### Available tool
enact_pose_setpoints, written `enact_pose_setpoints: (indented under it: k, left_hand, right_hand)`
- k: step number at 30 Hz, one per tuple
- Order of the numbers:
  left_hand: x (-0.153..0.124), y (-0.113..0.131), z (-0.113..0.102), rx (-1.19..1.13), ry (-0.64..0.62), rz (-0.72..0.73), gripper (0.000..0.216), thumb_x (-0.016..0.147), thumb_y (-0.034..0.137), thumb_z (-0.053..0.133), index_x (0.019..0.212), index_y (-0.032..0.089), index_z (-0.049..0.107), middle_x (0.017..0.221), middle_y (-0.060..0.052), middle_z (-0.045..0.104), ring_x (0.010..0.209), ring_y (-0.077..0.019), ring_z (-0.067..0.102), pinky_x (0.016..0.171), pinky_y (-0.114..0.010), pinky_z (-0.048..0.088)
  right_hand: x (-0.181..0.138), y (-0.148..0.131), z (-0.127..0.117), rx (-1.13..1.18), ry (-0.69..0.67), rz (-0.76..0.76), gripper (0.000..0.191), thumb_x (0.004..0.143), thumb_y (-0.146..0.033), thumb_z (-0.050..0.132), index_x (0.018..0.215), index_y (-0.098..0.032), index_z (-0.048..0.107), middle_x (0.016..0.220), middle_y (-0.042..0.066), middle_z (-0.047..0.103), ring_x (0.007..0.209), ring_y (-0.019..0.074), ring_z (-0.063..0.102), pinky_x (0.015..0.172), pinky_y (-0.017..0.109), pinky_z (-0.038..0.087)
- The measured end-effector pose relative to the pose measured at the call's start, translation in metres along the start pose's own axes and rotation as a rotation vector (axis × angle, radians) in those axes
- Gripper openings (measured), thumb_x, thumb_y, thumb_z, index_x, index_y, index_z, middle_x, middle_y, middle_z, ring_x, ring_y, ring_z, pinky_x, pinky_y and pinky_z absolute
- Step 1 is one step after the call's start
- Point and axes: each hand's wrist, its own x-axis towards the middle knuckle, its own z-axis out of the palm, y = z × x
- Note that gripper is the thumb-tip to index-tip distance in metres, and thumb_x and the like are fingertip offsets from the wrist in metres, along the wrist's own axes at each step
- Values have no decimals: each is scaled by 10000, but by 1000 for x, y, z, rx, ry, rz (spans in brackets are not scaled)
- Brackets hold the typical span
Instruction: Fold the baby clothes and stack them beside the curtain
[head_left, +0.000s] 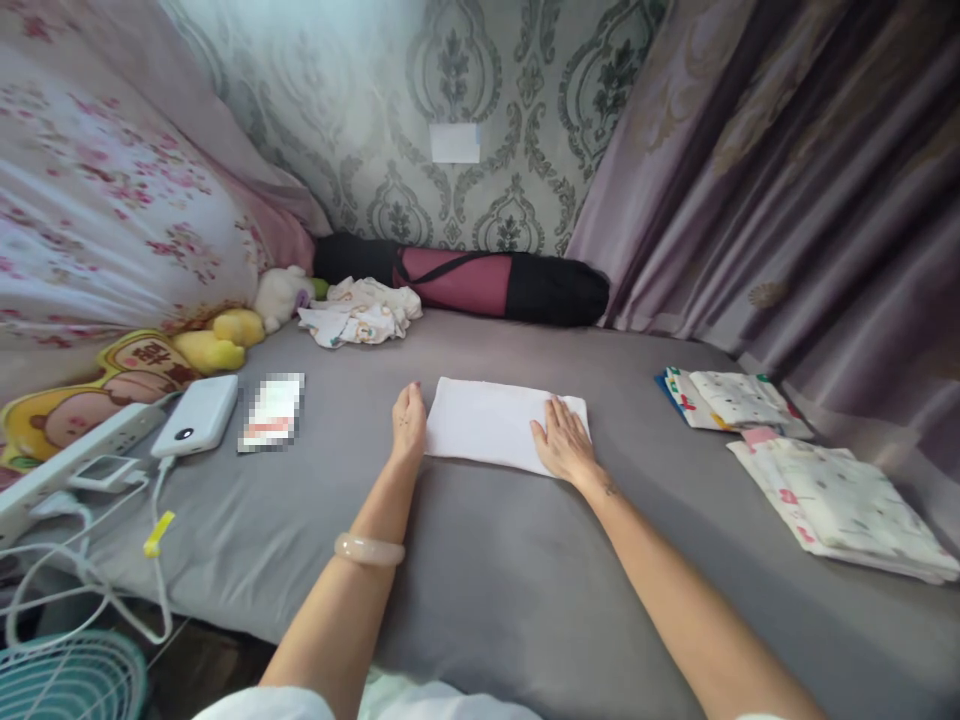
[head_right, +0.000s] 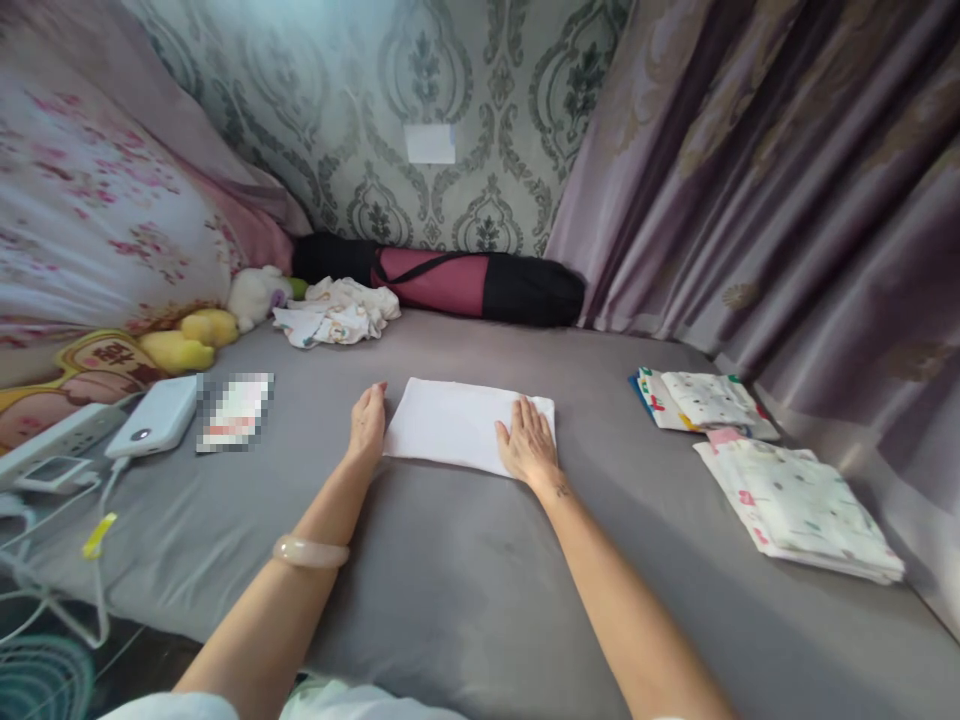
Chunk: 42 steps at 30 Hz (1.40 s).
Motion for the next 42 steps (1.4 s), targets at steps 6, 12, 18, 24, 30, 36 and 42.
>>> enact_pose_setpoints:
  k: [6,12,18,24,30,36,42]
  left_hand:
    - [6,-9,1,-295,46,-133,433,935,375,358,1132,95,624,1262,-171,622,1160,-219,592,1004,-345,447]
    - [4,-6,-2,-308,24,-114,371,918,392,408,1057,137,638,1212,-149,649,1145,-220,598,994,-358,450]
    - [5,-3,-3,-326,12,-127,379,915,410,414,1033,132,642,1144,-153,669,1093,-236,616,948,-381,475]
    - [8,-6,2,-314,25,-107,341,891,398,461,1016,144,650,1104,-140,681,1039,-228,630,915,-374,491]
    - [8,-8,1,-332,47,-58,332,870,391,496,1037,157,662,1159,-121,673,1095,-220,613,939,-356,481]
    - [5,-5,-1,-184,7,58,363,877,391,477,1078,153,663,1162,-117,680,1117,-227,609,998,-382,449]
    - [-6,-3,7,242,-95,513,359,879,281,450,1151,167,654,1307,-131,599,1262,-256,514,1082,-432,380]
  right_hand:
    - [10,-31,-13,-39,6,39,640,991,-400,225,1483,4,289,1572,208,190,1462,283,148,1175,462,70]
    - [18,-77,3,30,-50,-91,630,996,-438,189,1513,-84,257,1592,136,170,1470,264,115,1160,533,68]
    - [27,-83,-8,52,-182,-42,626,985,-406,230,1503,-56,271,1591,162,153,1468,291,111,1153,555,77]
    - [38,-150,-11,120,7,-226,618,991,-376,209,1509,-40,236,1597,168,115,1476,268,58,1164,508,19]
    - [45,-179,15,156,-147,-284,661,984,-424,201,1521,-40,193,1603,139,76,1479,249,47,1170,490,28]
    - [49,-152,-9,402,-175,-242,636,996,-413,118,1522,-68,212,1600,119,149,1476,204,99,1180,426,92]
    - [36,-119,2,281,-1,-101,628,984,-378,242,1504,-26,246,1586,151,186,1474,237,99,1183,442,13]
